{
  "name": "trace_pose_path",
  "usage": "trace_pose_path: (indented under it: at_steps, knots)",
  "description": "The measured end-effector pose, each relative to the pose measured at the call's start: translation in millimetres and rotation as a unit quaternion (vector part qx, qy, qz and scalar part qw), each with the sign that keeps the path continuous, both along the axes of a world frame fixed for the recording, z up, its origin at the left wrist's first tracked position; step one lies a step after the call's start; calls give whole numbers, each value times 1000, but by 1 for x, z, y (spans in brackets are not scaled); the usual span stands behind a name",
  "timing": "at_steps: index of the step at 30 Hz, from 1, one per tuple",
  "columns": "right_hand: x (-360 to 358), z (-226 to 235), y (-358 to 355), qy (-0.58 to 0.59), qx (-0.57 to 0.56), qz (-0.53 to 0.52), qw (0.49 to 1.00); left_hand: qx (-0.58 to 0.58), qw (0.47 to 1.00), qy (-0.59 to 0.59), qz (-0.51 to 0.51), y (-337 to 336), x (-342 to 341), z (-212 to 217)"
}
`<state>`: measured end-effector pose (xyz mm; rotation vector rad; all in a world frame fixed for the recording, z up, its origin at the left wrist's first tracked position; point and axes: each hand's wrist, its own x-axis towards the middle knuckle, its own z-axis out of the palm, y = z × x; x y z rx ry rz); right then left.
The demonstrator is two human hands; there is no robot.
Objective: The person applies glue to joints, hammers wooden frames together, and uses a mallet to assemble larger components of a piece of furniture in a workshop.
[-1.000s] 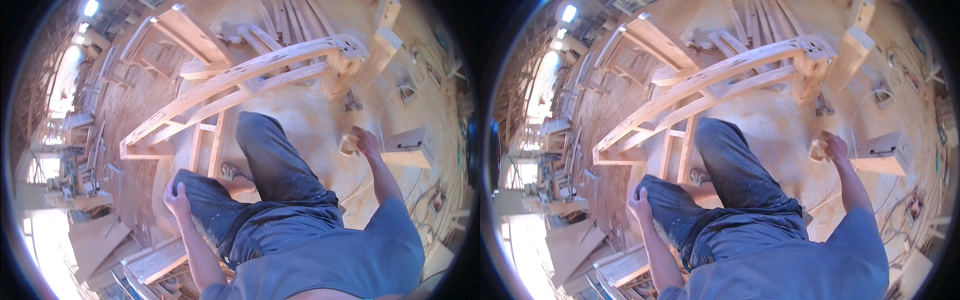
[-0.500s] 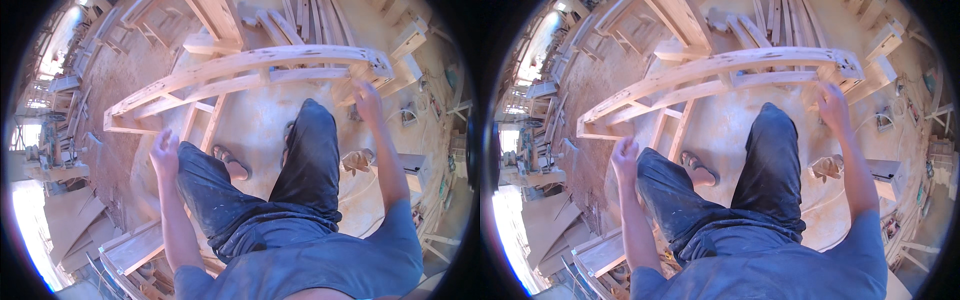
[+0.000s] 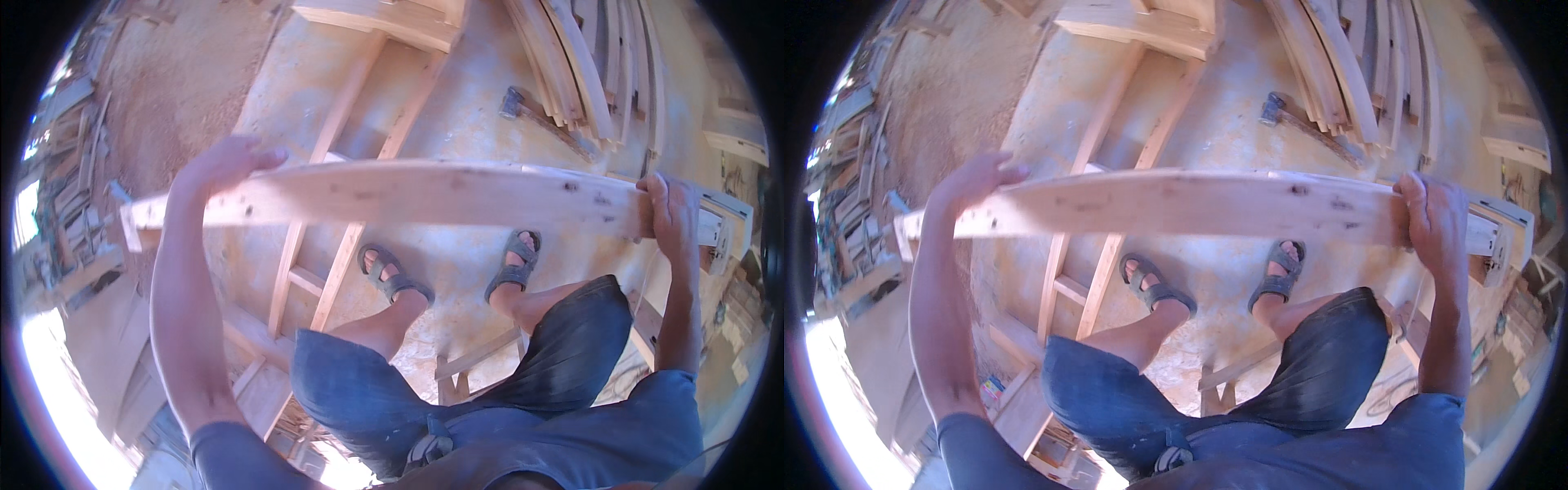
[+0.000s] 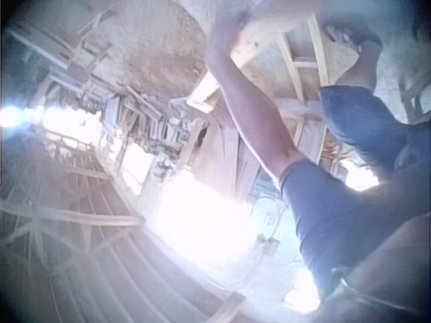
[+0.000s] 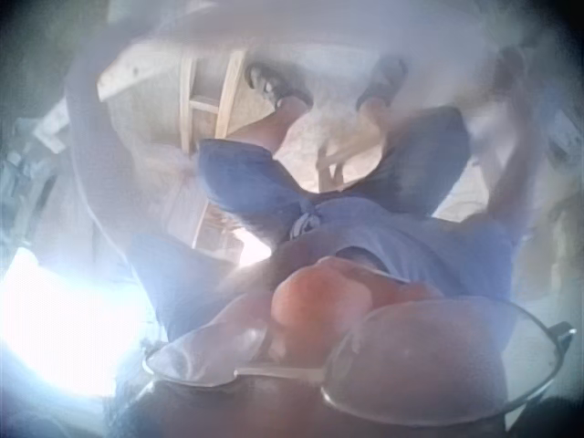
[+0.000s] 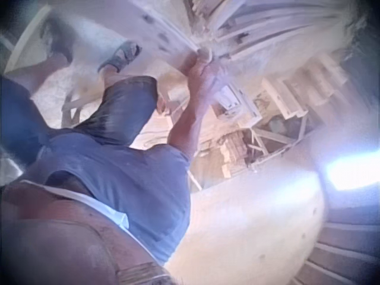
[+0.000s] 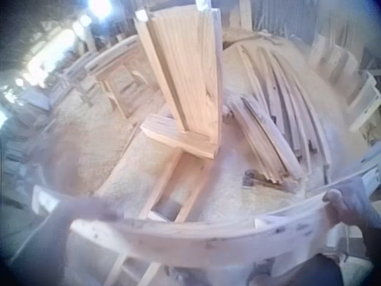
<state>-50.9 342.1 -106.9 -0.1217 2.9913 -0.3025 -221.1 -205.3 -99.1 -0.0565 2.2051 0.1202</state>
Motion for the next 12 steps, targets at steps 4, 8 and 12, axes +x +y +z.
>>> trace_pose_path:
  at_steps: [4,8,12]
  knots:
    - [-1,-1,-13,-9,-109,-54,993,-51,992,-95,-68,6,0,-5]
    - [4,8,-26,-85,-49,-13,995,-37,985,-167,-37,-20,23,-24]
    - [17,14,-34,-209,-40,-96,972,-31,963,-257,77,-6,21,-43]
